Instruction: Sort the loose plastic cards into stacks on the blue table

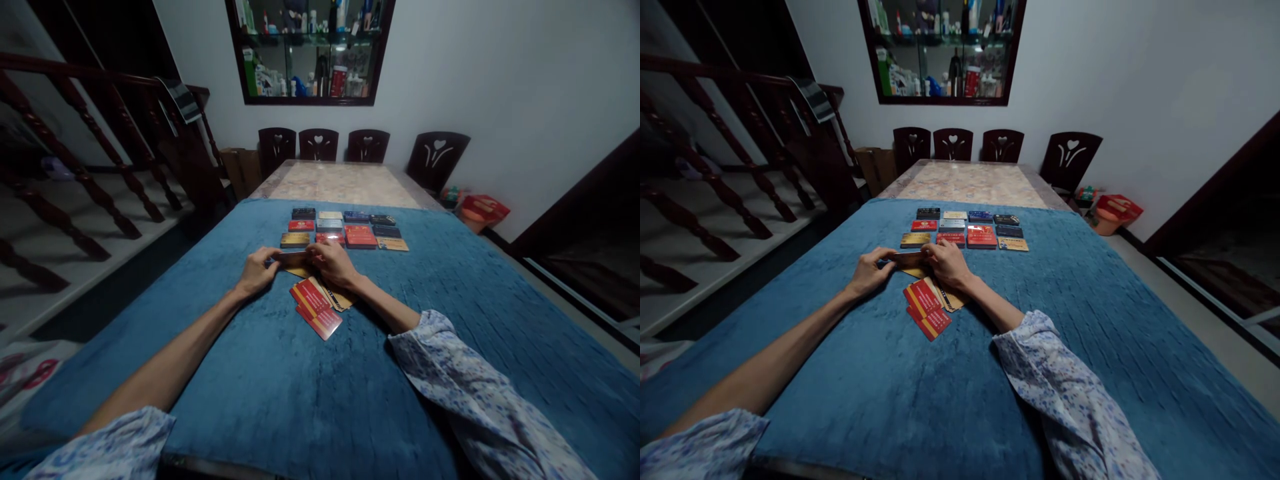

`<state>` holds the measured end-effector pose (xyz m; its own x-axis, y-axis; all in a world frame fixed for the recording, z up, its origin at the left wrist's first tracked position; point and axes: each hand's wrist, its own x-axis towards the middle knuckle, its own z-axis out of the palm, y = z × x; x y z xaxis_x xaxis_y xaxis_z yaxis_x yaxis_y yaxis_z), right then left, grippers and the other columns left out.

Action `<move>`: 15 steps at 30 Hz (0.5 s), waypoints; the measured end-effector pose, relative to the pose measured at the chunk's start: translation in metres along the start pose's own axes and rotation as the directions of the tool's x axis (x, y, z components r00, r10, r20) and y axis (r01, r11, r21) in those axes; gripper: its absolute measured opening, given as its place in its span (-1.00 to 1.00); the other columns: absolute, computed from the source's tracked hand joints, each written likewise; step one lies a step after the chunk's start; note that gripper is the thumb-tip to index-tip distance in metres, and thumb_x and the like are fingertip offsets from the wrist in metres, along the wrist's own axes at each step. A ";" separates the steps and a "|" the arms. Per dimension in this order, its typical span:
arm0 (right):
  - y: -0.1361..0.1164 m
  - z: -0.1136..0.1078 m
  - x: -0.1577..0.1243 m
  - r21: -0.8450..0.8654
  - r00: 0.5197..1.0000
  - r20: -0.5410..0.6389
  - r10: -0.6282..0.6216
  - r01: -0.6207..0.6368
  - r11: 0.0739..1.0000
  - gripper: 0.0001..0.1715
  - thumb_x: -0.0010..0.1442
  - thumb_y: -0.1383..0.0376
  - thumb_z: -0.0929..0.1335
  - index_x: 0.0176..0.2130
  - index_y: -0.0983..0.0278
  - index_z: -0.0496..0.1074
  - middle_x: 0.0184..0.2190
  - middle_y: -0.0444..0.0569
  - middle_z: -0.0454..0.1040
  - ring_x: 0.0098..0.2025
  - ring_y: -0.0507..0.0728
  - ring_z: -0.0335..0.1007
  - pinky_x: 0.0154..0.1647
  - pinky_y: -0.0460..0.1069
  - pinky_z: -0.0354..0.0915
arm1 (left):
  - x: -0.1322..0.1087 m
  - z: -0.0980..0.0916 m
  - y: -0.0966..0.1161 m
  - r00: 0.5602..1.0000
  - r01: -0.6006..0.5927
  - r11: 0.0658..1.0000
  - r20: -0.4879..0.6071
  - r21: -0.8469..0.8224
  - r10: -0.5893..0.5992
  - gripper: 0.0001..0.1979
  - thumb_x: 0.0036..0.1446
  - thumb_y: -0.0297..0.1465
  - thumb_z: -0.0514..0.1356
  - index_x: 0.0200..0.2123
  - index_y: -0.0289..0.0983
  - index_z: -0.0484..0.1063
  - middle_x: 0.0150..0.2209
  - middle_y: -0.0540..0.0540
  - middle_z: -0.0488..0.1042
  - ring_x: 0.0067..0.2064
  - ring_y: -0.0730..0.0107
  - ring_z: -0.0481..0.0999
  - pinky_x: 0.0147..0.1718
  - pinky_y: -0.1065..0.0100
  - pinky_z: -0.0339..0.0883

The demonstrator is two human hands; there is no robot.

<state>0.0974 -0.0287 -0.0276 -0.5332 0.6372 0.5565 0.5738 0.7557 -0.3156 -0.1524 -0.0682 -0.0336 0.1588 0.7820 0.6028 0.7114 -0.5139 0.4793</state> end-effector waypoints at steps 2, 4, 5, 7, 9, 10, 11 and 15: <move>0.000 0.002 -0.001 -0.005 1.000 0.007 0.011 -0.010 1.000 -0.68 0.27 0.43 0.34 0.01 0.24 0.49 -0.20 0.07 0.56 -0.12 0.21 0.39 -0.10 0.06 0.27 | 0.000 0.000 0.001 1.000 0.004 1.000 0.013 0.006 -0.004 -0.78 0.09 -0.45 0.19 -0.18 -0.25 0.56 -0.23 -0.10 0.61 -0.20 0.23 0.59 -0.07 0.19 0.48; 0.000 0.004 -0.002 -0.014 1.000 0.008 0.019 -0.019 1.000 -0.66 0.28 0.42 0.35 0.04 0.25 0.46 -0.20 0.07 0.56 -0.11 0.21 0.40 -0.09 0.05 0.27 | 0.001 -0.001 0.003 1.000 0.009 1.000 0.025 0.013 -0.010 -0.77 0.09 -0.45 0.19 -0.17 -0.24 0.54 -0.23 -0.09 0.61 -0.18 0.23 0.59 -0.06 0.19 0.47; 0.001 0.005 -0.003 -0.020 1.000 0.009 0.023 -0.022 1.000 -0.65 0.28 0.42 0.35 0.06 0.26 0.45 -0.20 0.07 0.56 -0.10 0.21 0.41 -0.09 0.04 0.27 | 0.001 -0.001 0.004 0.999 0.013 1.000 0.030 0.016 -0.014 -0.77 0.09 -0.45 0.19 -0.15 -0.24 0.53 -0.22 -0.09 0.61 -0.18 0.23 0.58 -0.06 0.20 0.47; 0.001 0.007 -0.003 -0.029 1.000 0.011 0.028 -0.028 0.999 -0.60 0.28 0.42 0.34 0.12 0.26 0.41 -0.19 0.07 0.56 -0.09 0.21 0.42 -0.08 0.04 0.27 | 0.001 0.000 0.006 0.999 0.025 0.999 0.034 0.022 -0.025 -0.74 0.09 -0.46 0.19 -0.12 -0.23 0.49 -0.23 -0.07 0.60 -0.19 0.25 0.58 -0.08 0.22 0.47; 0.002 0.008 -0.003 -0.039 0.999 0.016 0.034 -0.033 0.999 -0.56 0.28 0.42 0.34 0.15 0.25 0.38 -0.19 0.06 0.57 -0.10 0.21 0.43 -0.08 0.04 0.27 | 0.001 0.001 0.007 0.999 0.037 0.999 0.038 0.023 -0.038 -0.71 0.09 -0.47 0.19 -0.08 -0.22 0.45 -0.27 -0.04 0.59 -0.24 0.28 0.57 -0.12 0.25 0.47; 0.002 0.008 -0.003 -0.046 0.999 0.017 0.039 -0.038 0.998 -0.55 0.28 0.42 0.35 0.15 0.24 0.37 -0.19 0.05 0.57 -0.11 0.21 0.44 -0.09 0.04 0.27 | 0.001 0.001 0.007 0.998 0.040 0.999 0.041 0.023 -0.041 -0.70 0.09 -0.48 0.19 -0.06 -0.21 0.43 -0.29 -0.03 0.58 -0.27 0.30 0.56 -0.14 0.27 0.47; 0.001 0.008 -0.004 -0.055 0.999 0.018 0.046 -0.045 0.997 -0.56 0.28 0.41 0.35 0.14 0.23 0.38 -0.19 0.05 0.57 -0.12 0.21 0.44 -0.10 0.03 0.27 | 0.000 0.002 0.006 0.998 0.043 0.999 0.043 0.024 -0.044 -0.69 0.09 -0.48 0.19 -0.05 -0.21 0.42 -0.31 -0.01 0.57 -0.30 0.30 0.55 -0.16 0.28 0.46; -0.001 0.006 -0.003 -0.081 0.997 0.033 0.066 -0.063 0.995 -0.57 0.26 0.41 0.36 0.12 0.23 0.39 -0.21 0.04 0.57 -0.14 0.20 0.45 -0.12 0.02 0.26 | -0.001 0.006 0.003 0.998 0.045 0.998 0.038 0.038 -0.047 -0.65 0.09 -0.49 0.19 -0.02 -0.20 0.36 -0.34 0.01 0.56 -0.33 0.32 0.54 -0.20 0.29 0.45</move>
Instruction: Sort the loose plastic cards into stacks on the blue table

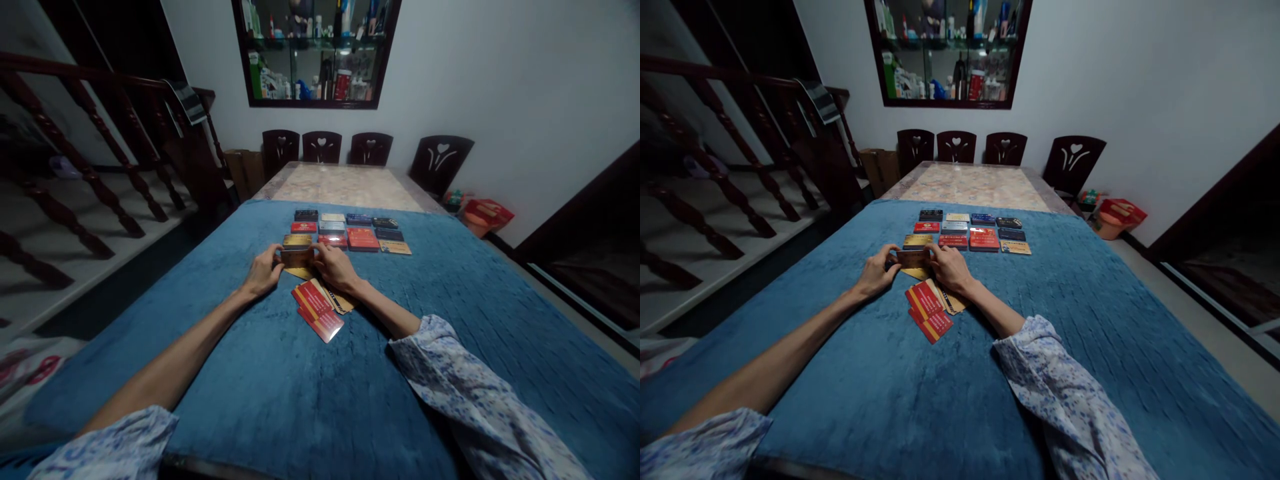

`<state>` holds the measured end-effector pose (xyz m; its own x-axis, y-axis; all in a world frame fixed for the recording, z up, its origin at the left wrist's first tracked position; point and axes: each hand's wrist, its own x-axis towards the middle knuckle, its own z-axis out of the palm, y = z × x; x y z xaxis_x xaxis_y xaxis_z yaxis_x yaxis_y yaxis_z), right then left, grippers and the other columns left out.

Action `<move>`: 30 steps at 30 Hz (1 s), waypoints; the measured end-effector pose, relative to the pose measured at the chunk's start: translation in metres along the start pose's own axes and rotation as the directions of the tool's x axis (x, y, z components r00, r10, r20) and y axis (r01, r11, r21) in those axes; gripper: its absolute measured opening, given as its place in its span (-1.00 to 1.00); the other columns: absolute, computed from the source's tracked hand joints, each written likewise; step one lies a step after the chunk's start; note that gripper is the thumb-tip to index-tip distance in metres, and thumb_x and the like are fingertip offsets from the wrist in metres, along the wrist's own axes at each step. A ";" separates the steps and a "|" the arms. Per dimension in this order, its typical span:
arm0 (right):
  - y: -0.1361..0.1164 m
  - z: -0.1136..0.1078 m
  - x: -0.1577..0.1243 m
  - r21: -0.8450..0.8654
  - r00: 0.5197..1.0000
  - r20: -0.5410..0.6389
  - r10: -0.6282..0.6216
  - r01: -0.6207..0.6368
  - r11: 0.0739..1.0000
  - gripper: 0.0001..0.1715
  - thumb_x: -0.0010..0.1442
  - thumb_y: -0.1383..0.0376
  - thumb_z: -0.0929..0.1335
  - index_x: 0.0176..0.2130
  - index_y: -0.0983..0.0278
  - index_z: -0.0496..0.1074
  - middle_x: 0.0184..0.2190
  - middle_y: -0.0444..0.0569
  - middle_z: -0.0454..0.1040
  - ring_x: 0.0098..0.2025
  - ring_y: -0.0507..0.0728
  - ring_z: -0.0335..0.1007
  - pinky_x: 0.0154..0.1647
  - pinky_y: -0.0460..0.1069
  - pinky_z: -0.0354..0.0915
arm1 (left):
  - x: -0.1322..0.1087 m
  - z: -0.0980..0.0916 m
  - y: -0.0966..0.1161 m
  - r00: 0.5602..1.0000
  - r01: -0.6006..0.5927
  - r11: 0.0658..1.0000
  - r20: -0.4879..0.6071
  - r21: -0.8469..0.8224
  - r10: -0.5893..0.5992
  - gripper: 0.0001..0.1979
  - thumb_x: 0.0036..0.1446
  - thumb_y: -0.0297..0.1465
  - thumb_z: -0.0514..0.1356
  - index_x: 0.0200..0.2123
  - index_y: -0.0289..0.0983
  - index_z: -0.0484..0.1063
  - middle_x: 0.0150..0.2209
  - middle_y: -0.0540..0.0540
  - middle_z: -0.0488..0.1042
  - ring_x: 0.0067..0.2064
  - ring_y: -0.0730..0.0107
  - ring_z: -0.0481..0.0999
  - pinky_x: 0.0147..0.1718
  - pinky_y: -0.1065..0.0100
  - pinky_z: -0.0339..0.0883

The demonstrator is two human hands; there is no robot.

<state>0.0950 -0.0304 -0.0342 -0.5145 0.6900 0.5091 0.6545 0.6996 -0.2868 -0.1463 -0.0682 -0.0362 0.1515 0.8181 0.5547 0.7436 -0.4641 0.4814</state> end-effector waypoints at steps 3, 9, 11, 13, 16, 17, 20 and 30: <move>-0.001 -0.002 0.000 0.012 1.000 0.007 -0.003 0.003 1.000 -0.58 0.27 0.41 0.35 0.12 0.23 0.39 -0.21 0.04 0.58 -0.14 0.20 0.46 -0.12 0.02 0.26 | 0.000 0.002 -0.001 1.000 0.000 1.000 -0.008 0.011 0.000 -0.63 0.09 -0.49 0.20 0.00 -0.20 0.35 -0.36 0.02 0.54 -0.33 0.30 0.55 -0.18 0.27 0.45; -0.001 -0.002 0.002 0.053 1.000 0.014 0.003 -0.004 0.999 -0.58 0.28 0.40 0.33 0.13 0.25 0.41 -0.20 0.06 0.61 -0.13 0.21 0.49 -0.13 0.02 0.28 | 0.000 0.002 -0.002 1.000 -0.003 1.000 0.004 0.013 0.003 -0.65 0.10 -0.49 0.18 -0.01 -0.22 0.37 -0.36 0.00 0.54 -0.28 0.27 0.57 -0.13 0.25 0.45; 0.000 0.000 0.002 0.067 1.000 0.017 0.007 -0.008 0.998 -0.56 0.27 0.41 0.32 0.13 0.25 0.42 -0.19 0.07 0.60 -0.14 0.20 0.49 -0.14 0.01 0.29 | 0.000 0.002 -0.003 1.000 -0.014 1.000 0.014 0.006 0.014 -0.64 0.12 -0.48 0.19 0.02 -0.24 0.39 -0.34 -0.02 0.55 -0.26 0.27 0.56 -0.13 0.25 0.45; 0.002 0.001 0.002 0.079 1.000 0.020 0.017 -0.019 0.997 -0.53 0.27 0.40 0.32 0.16 0.25 0.42 -0.19 0.07 0.59 -0.15 0.19 0.49 -0.14 0.01 0.31 | 0.000 0.002 -0.005 0.999 -0.028 1.000 0.030 0.002 0.028 -0.62 0.13 -0.46 0.19 0.05 -0.26 0.41 -0.31 -0.05 0.55 -0.26 0.27 0.55 -0.12 0.24 0.46; 0.005 0.003 0.002 0.089 0.998 0.049 0.037 -0.041 0.995 -0.47 0.25 0.40 0.32 0.21 0.27 0.40 -0.18 0.07 0.58 -0.13 0.19 0.48 -0.10 0.01 0.33 | 0.000 0.002 -0.007 0.998 -0.017 1.000 0.061 0.014 0.016 -0.57 0.13 -0.45 0.20 0.09 -0.30 0.42 -0.27 -0.08 0.55 -0.24 0.27 0.54 -0.10 0.22 0.46; 0.006 0.003 0.003 0.094 0.997 0.065 0.041 -0.047 0.994 -0.45 0.25 0.40 0.32 0.22 0.29 0.40 -0.18 0.08 0.58 -0.11 0.19 0.47 -0.09 0.01 0.33 | 0.000 0.002 -0.007 0.997 -0.004 1.000 0.073 0.017 0.003 -0.55 0.12 -0.44 0.20 0.12 -0.32 0.42 -0.26 -0.10 0.55 -0.23 0.25 0.54 -0.09 0.21 0.46; 0.008 0.002 0.003 0.116 0.993 0.109 0.048 -0.061 0.991 -0.40 0.21 0.39 0.35 0.24 0.33 0.38 -0.14 0.09 0.58 -0.03 0.21 0.43 -0.03 0.03 0.34 | 0.000 0.001 -0.006 0.993 0.034 0.999 0.116 0.008 -0.034 -0.47 0.10 -0.42 0.22 0.17 -0.36 0.40 -0.20 -0.14 0.57 -0.18 0.21 0.55 -0.05 0.17 0.45; 0.015 0.000 0.006 0.267 0.987 0.152 0.060 -0.099 0.959 -0.26 0.10 0.34 0.46 0.26 0.37 0.38 0.06 0.18 0.53 0.05 0.24 0.44 0.11 0.11 0.33 | 0.003 -0.002 -0.009 0.983 0.076 0.992 0.174 -0.101 -0.058 -0.37 0.04 -0.32 0.28 0.20 -0.38 0.41 -0.14 -0.16 0.59 -0.11 0.15 0.57 0.03 0.12 0.44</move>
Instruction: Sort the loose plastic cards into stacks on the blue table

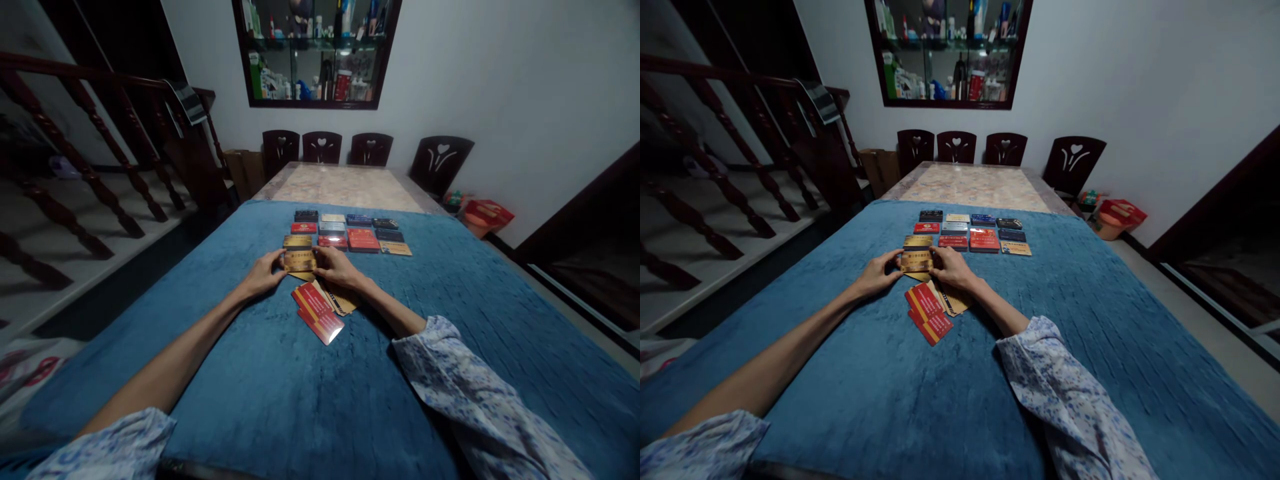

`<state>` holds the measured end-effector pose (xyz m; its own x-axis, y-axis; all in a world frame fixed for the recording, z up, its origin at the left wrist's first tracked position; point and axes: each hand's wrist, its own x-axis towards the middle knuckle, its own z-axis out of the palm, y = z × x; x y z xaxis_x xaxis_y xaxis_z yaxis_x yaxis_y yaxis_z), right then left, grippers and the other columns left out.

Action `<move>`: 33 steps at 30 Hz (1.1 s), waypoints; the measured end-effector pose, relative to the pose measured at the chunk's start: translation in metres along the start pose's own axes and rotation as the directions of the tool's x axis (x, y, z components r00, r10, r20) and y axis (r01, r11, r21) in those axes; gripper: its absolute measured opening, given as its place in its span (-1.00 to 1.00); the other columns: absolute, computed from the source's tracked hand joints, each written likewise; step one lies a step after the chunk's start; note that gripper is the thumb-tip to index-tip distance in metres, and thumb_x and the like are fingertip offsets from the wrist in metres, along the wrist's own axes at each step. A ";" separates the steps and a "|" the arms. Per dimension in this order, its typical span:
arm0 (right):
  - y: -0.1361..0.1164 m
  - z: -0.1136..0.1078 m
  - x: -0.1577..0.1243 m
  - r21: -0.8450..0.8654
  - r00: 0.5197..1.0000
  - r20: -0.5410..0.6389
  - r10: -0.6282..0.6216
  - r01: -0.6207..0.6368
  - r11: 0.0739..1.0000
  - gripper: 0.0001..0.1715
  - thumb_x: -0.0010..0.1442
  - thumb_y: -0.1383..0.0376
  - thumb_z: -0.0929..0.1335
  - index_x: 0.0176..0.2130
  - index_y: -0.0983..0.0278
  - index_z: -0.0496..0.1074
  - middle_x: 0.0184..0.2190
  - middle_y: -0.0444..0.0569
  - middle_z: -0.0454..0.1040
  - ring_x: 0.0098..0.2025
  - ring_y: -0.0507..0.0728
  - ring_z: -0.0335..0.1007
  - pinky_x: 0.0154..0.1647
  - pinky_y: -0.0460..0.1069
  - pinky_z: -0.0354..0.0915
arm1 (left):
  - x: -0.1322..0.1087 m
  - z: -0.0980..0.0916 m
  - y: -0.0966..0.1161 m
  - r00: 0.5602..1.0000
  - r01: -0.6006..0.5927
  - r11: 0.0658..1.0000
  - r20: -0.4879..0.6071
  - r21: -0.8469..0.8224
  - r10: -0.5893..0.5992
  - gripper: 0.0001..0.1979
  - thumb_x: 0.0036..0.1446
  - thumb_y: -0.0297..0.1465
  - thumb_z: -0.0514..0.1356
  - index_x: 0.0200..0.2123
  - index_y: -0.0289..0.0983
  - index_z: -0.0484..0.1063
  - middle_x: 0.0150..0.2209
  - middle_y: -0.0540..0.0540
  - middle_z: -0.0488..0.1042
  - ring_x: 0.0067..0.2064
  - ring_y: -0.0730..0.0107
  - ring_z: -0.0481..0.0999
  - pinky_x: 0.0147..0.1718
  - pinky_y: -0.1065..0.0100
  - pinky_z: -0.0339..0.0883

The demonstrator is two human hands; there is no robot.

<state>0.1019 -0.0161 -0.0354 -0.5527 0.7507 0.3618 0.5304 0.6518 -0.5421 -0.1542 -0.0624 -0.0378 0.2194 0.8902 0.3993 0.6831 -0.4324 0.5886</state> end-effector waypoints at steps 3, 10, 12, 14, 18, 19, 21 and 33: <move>0.001 0.000 0.001 0.014 1.000 0.015 0.012 -0.012 1.000 -0.25 0.08 0.35 0.47 0.25 0.38 0.38 0.07 0.19 0.53 0.06 0.25 0.44 0.12 0.12 0.33 | 0.001 0.001 -0.002 1.000 0.014 1.000 0.017 -0.014 -0.014 -0.37 0.03 -0.32 0.29 0.20 -0.40 0.41 -0.15 -0.15 0.58 -0.11 0.15 0.56 0.05 0.11 0.43; 0.000 -0.004 0.002 -0.074 0.999 0.046 0.026 -0.022 0.997 -0.31 0.10 0.28 0.48 0.21 0.30 0.43 0.00 0.11 0.54 0.07 0.27 0.39 0.11 0.14 0.30 | 0.002 0.002 -0.006 0.999 0.020 1.000 0.047 -0.017 -0.019 -0.38 0.02 -0.33 0.29 0.18 -0.37 0.41 -0.07 -0.18 0.56 -0.03 0.11 0.54 0.12 0.04 0.39; -0.001 -0.006 0.001 -0.105 0.998 0.058 0.010 -0.004 0.994 -0.35 0.12 0.26 0.48 0.18 0.32 0.44 -0.01 0.12 0.53 0.07 0.27 0.37 0.09 0.13 0.29 | 0.003 0.002 -0.006 0.998 0.010 1.000 0.066 -0.005 -0.010 -0.40 0.04 -0.33 0.27 0.17 -0.37 0.41 -0.07 -0.19 0.55 -0.03 0.10 0.53 0.11 0.03 0.39; -0.002 -0.007 0.001 -0.132 0.998 0.067 0.000 0.009 0.991 -0.38 0.13 0.25 0.48 0.16 0.34 0.46 0.00 0.15 0.51 0.07 0.28 0.35 0.07 0.13 0.28 | 0.003 0.002 -0.005 0.997 -0.005 1.000 0.080 0.003 0.005 -0.42 0.05 -0.33 0.26 0.16 -0.37 0.41 -0.07 -0.19 0.54 -0.02 0.10 0.52 0.11 0.02 0.38; -0.002 -0.009 0.001 -0.154 0.996 0.087 0.004 0.010 0.988 -0.42 0.14 0.21 0.48 0.13 0.31 0.47 -0.02 0.13 0.50 0.06 0.27 0.32 0.04 0.11 0.26 | 0.005 0.001 -0.004 0.994 -0.025 0.999 0.111 0.024 0.022 -0.46 0.06 -0.32 0.24 0.12 -0.37 0.43 -0.06 -0.21 0.52 -0.01 0.09 0.51 0.10 0.02 0.38; -0.002 -0.009 0.001 -0.157 0.996 0.091 0.008 0.006 0.988 -0.44 0.14 0.20 0.48 0.12 0.30 0.48 -0.03 0.11 0.50 0.06 0.27 0.32 0.03 0.11 0.26 | 0.005 0.000 -0.004 0.992 -0.026 0.999 0.122 0.033 0.022 -0.47 0.06 -0.32 0.23 0.12 -0.37 0.43 -0.07 -0.21 0.51 -0.02 0.09 0.50 0.09 0.03 0.39; -0.003 -0.010 0.001 -0.166 0.995 0.097 0.021 -0.005 0.986 -0.47 0.14 0.20 0.48 0.10 0.26 0.49 -0.03 0.10 0.50 0.05 0.27 0.32 0.03 0.12 0.26 | 0.007 -0.002 -0.003 0.990 -0.029 0.998 0.140 0.052 0.021 -0.49 0.07 -0.32 0.22 0.10 -0.36 0.44 -0.09 -0.20 0.51 -0.04 0.10 0.50 0.07 0.04 0.39; -0.017 -0.029 0.009 -0.307 0.984 0.173 0.037 0.018 0.952 -0.41 0.20 0.12 0.45 0.17 0.30 0.46 0.09 0.19 0.47 0.14 0.33 0.31 0.09 0.18 0.27 | 0.026 -0.015 0.004 0.982 -0.038 0.991 0.189 0.125 0.014 -0.51 0.10 -0.34 0.23 0.12 -0.32 0.46 -0.12 -0.15 0.47 -0.06 0.14 0.46 0.04 0.11 0.36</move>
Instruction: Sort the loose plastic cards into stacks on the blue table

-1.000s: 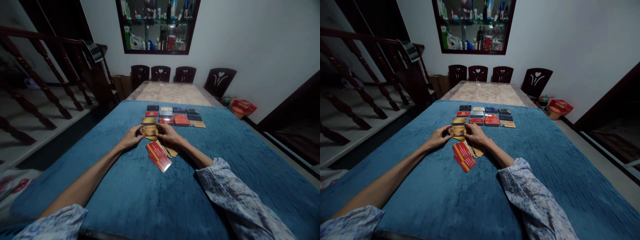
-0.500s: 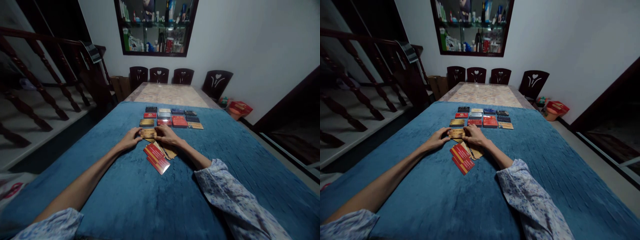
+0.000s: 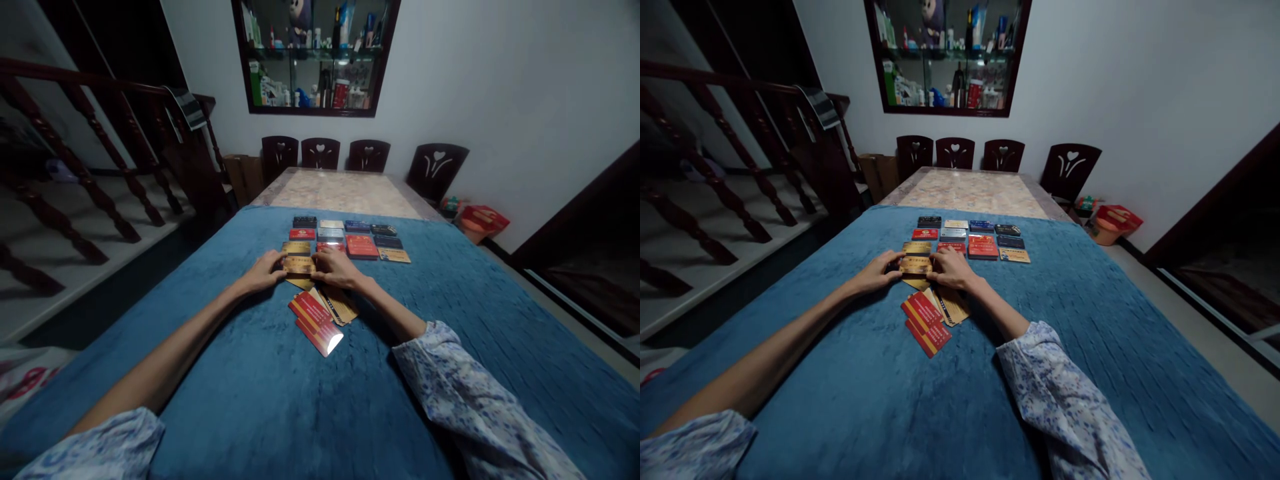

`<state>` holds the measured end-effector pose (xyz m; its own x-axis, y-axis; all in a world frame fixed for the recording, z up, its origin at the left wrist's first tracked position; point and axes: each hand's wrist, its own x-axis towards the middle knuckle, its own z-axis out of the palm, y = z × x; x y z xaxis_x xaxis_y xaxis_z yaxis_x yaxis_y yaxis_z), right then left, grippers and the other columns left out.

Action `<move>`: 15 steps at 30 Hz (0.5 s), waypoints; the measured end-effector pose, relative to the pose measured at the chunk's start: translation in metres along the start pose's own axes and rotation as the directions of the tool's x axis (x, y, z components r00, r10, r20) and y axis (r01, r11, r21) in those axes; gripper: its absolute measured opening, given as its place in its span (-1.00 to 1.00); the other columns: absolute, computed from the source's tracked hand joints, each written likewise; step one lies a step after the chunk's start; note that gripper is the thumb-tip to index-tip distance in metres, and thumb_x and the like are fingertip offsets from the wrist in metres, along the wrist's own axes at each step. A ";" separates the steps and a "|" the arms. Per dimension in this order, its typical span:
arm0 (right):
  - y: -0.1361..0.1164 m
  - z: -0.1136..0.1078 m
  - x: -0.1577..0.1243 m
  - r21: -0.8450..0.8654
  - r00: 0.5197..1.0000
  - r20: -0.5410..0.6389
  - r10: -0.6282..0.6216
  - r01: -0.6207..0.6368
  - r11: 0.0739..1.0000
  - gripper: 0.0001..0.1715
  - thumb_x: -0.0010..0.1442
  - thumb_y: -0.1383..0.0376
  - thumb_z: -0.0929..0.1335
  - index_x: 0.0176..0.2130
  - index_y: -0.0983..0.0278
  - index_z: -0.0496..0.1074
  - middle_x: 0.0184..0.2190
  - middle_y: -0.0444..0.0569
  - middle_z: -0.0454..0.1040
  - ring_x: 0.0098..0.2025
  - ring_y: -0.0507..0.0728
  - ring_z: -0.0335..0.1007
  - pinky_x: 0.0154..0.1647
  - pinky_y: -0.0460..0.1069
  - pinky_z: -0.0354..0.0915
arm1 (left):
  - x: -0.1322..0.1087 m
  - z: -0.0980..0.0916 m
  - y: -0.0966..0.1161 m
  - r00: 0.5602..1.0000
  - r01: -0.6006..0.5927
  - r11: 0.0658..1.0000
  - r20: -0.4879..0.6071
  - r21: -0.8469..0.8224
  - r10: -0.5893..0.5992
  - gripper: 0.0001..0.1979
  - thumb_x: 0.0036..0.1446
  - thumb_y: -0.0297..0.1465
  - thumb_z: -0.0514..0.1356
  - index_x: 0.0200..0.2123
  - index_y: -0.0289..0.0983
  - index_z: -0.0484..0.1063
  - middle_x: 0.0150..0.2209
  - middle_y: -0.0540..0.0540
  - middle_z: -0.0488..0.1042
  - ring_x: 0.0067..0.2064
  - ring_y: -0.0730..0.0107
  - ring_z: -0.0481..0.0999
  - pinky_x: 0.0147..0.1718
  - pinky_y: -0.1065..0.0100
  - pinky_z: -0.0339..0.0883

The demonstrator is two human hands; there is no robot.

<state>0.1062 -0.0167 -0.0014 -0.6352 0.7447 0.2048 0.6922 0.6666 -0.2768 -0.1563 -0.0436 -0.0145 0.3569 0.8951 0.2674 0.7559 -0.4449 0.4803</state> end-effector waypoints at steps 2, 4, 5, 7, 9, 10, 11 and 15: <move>-0.002 -0.004 0.003 -0.041 1.000 0.012 0.013 -0.012 0.999 -0.41 0.21 0.12 0.44 0.17 0.30 0.46 0.11 0.21 0.47 0.14 0.34 0.30 0.08 0.19 0.28 | 0.003 -0.002 -0.002 1.000 0.003 1.000 0.007 0.013 -0.003 -0.51 0.10 -0.33 0.23 0.11 -0.30 0.47 -0.11 -0.16 0.46 -0.06 0.12 0.46 0.03 0.09 0.35; -0.005 -0.007 0.006 -0.086 0.999 0.026 0.031 -0.029 0.996 -0.41 0.22 0.11 0.42 0.17 0.31 0.46 0.13 0.22 0.45 0.15 0.36 0.27 0.06 0.19 0.28 | 0.006 -0.003 -0.005 1.000 0.001 1.000 0.012 0.025 -0.002 -0.52 0.10 -0.31 0.22 0.11 -0.30 0.47 -0.10 -0.17 0.46 -0.04 0.09 0.45 0.04 0.07 0.35; -0.006 -0.009 0.008 -0.106 0.999 0.030 0.038 -0.035 0.994 -0.40 0.23 0.10 0.42 0.17 0.31 0.46 0.14 0.21 0.45 0.16 0.37 0.26 0.06 0.19 0.28 | 0.008 -0.003 -0.007 1.000 0.000 1.000 0.012 0.032 -0.001 -0.52 0.11 -0.30 0.22 0.11 -0.29 0.47 -0.09 -0.17 0.46 -0.04 0.09 0.45 0.05 0.07 0.34; -0.008 -0.012 0.012 -0.136 0.998 0.039 0.043 -0.037 0.990 -0.41 0.23 0.08 0.42 0.17 0.29 0.46 0.13 0.20 0.46 0.16 0.38 0.24 0.05 0.18 0.27 | 0.011 -0.004 -0.011 1.000 -0.001 0.999 0.008 0.044 0.001 -0.51 0.11 -0.30 0.21 0.11 -0.29 0.46 -0.07 -0.17 0.46 -0.01 0.08 0.44 0.08 0.05 0.32; -0.009 -0.015 0.017 -0.165 0.998 0.051 0.047 -0.038 0.986 -0.45 0.24 0.07 0.40 0.14 0.27 0.48 0.09 0.18 0.47 0.15 0.37 0.24 0.03 0.16 0.26 | 0.015 -0.005 -0.014 1.000 0.005 0.998 0.006 0.057 -0.005 -0.50 0.10 -0.30 0.21 0.12 -0.29 0.45 -0.06 -0.18 0.45 -0.01 0.08 0.44 0.10 0.05 0.32; -0.010 -0.016 0.019 -0.180 0.997 0.057 0.050 -0.039 0.983 -0.46 0.25 0.07 0.40 0.12 0.27 0.48 0.08 0.18 0.48 0.14 0.37 0.25 0.01 0.16 0.26 | 0.017 -0.006 -0.016 1.000 0.008 0.998 0.005 0.061 -0.008 -0.49 0.10 -0.29 0.21 0.13 -0.29 0.45 -0.05 -0.18 0.44 -0.01 0.08 0.44 0.10 0.05 0.32; -0.010 -0.018 0.022 -0.195 0.996 0.063 0.056 -0.042 0.980 -0.48 0.25 0.06 0.39 0.11 0.27 0.48 0.07 0.18 0.48 0.13 0.37 0.25 0.00 0.15 0.26 | 0.019 -0.007 -0.017 1.000 0.009 0.998 0.008 0.063 -0.010 -0.48 0.10 -0.29 0.21 0.15 -0.29 0.44 -0.05 -0.17 0.43 -0.01 0.09 0.44 0.10 0.05 0.32; -0.011 -0.022 0.031 -0.231 0.994 0.079 0.071 -0.051 0.972 -0.49 0.26 0.06 0.38 0.10 0.26 0.49 0.06 0.19 0.47 0.13 0.38 0.24 0.01 0.16 0.25 | 0.027 -0.011 -0.021 1.000 0.017 0.998 0.017 0.063 -0.018 -0.46 0.09 -0.29 0.21 0.15 -0.30 0.45 -0.08 -0.16 0.40 -0.04 0.11 0.44 0.10 0.06 0.33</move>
<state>0.0864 0.0001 0.0285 -0.6093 0.7853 0.1098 0.7843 0.6172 -0.0625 -0.1685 -0.0109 -0.0078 0.3521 0.9035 0.2445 0.7952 -0.4265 0.4310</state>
